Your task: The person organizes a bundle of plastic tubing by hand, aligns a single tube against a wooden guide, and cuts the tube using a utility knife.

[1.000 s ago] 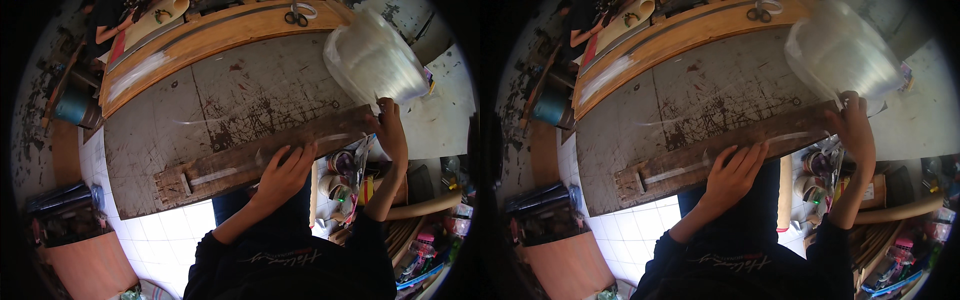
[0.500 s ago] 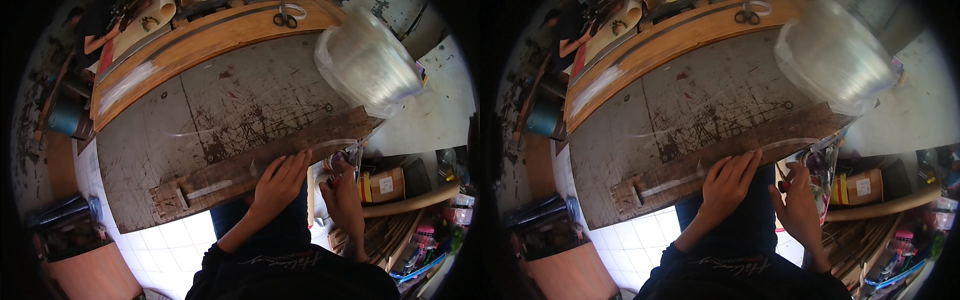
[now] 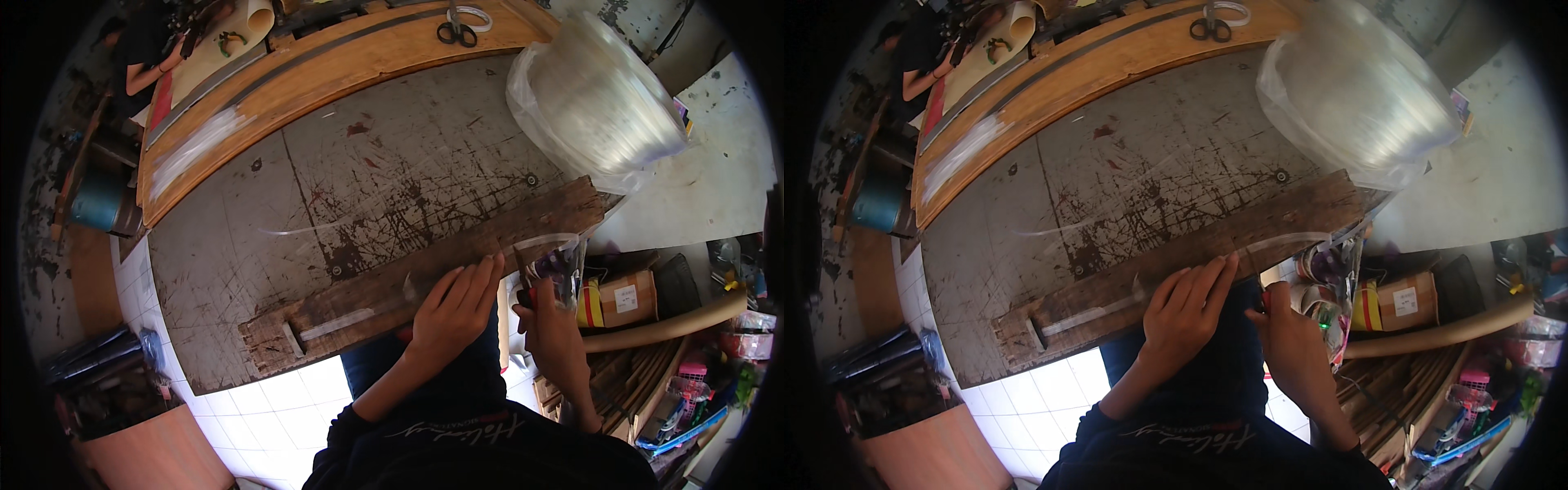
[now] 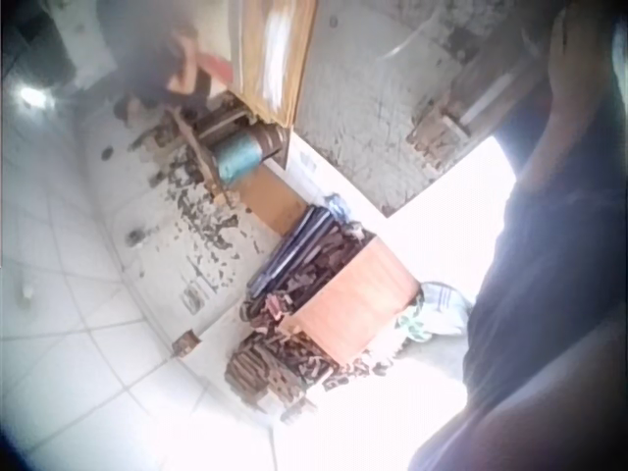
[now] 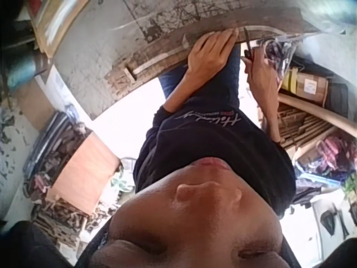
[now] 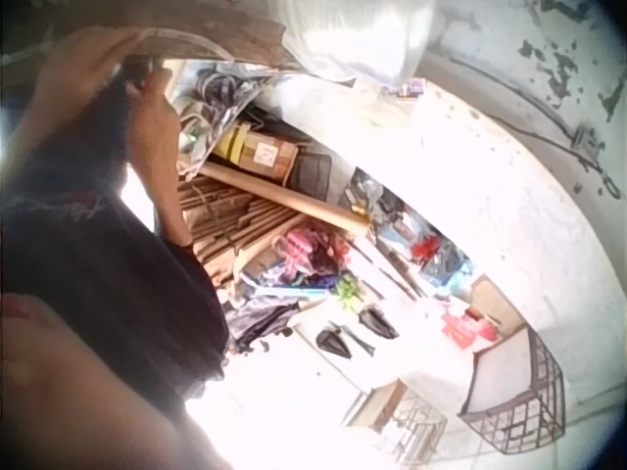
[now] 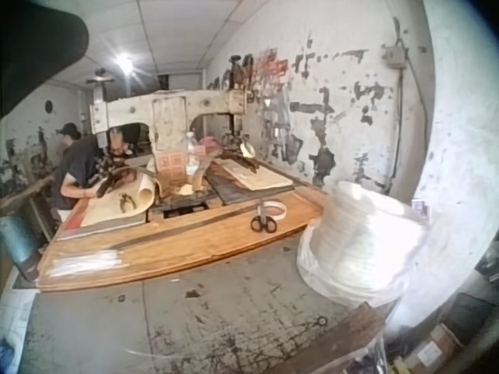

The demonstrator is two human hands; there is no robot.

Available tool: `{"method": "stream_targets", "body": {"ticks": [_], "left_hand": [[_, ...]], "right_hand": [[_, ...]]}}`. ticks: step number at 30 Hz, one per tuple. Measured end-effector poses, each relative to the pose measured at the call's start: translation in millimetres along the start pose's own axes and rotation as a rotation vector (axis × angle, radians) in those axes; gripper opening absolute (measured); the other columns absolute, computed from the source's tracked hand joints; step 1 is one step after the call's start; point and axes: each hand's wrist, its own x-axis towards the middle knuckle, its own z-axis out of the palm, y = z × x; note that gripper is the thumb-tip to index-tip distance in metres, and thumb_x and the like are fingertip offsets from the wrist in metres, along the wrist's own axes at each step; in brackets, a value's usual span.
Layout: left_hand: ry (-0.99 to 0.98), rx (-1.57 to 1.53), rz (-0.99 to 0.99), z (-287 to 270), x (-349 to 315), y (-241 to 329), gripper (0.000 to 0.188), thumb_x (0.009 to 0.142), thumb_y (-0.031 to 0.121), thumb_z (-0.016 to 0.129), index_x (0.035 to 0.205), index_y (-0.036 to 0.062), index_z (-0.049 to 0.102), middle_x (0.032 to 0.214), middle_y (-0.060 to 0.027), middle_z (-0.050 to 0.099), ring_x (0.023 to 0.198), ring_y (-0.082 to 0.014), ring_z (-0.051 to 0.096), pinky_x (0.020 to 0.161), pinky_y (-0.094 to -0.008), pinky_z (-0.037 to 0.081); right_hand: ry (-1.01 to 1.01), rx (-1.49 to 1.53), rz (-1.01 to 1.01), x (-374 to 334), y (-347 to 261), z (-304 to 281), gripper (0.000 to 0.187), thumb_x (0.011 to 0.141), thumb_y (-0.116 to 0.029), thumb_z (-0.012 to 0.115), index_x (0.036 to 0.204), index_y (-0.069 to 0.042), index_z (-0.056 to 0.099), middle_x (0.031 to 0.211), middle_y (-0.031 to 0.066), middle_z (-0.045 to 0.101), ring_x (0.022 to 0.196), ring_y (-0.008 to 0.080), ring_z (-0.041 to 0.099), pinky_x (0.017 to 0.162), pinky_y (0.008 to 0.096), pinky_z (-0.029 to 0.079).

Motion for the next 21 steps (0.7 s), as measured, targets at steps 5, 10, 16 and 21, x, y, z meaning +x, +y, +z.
{"method": "stream_targets", "body": {"ticks": [5,10,16,21], "left_hand": [[-0.007,0.003,0.003,0.0,-0.3,0.7,0.035,0.072,0.010,0.052,0.107,0.0100,0.061,0.099,0.0014,0.057,0.080,-0.0091,0.056,0.078,-0.0242,0.044],[-0.008,0.015,-0.001,1.3,-1.6,0.6,0.035,0.073,0.010,0.052,0.107,0.0108,0.061,0.100,0.0019,0.056,0.080,-0.0087,0.055,0.078,-0.0238,0.044],[-0.030,0.029,-0.003,0.1,-1.6,0.9,0.034,0.074,0.012,0.053,0.106,0.0121,0.061,0.101,0.0027,0.056,0.081,-0.0079,0.055,0.080,-0.0235,0.043],[-0.040,0.012,-0.009,-0.4,-0.5,1.1,0.033,0.075,0.012,0.052,0.106,0.0123,0.061,0.101,0.0029,0.056,0.081,-0.0076,0.055,0.080,-0.0233,0.043]], "right_hand": [[-0.011,-0.158,-0.109,-0.9,0.7,0.9,0.021,0.085,-0.017,0.050,0.091,-0.004,0.035,0.055,0.0182,0.053,0.055,0.0386,0.056,0.044,0.0457,0.039],[-0.021,-0.198,-0.108,1.0,-2.0,-0.3,0.020,0.086,-0.018,0.049,0.090,-0.004,0.035,0.055,0.0187,0.053,0.055,0.0382,0.056,0.044,0.0452,0.039],[-0.051,-0.206,-0.103,1.3,-7.3,-4.7,0.020,0.086,-0.017,0.048,0.090,-0.003,0.035,0.055,0.0186,0.054,0.054,0.0375,0.056,0.045,0.0448,0.040],[-0.055,-0.231,-0.095,2.1,-8.7,-4.1,0.021,0.086,-0.018,0.048,0.090,-0.003,0.035,0.055,0.0182,0.054,0.054,0.0372,0.057,0.045,0.0449,0.041]]}}
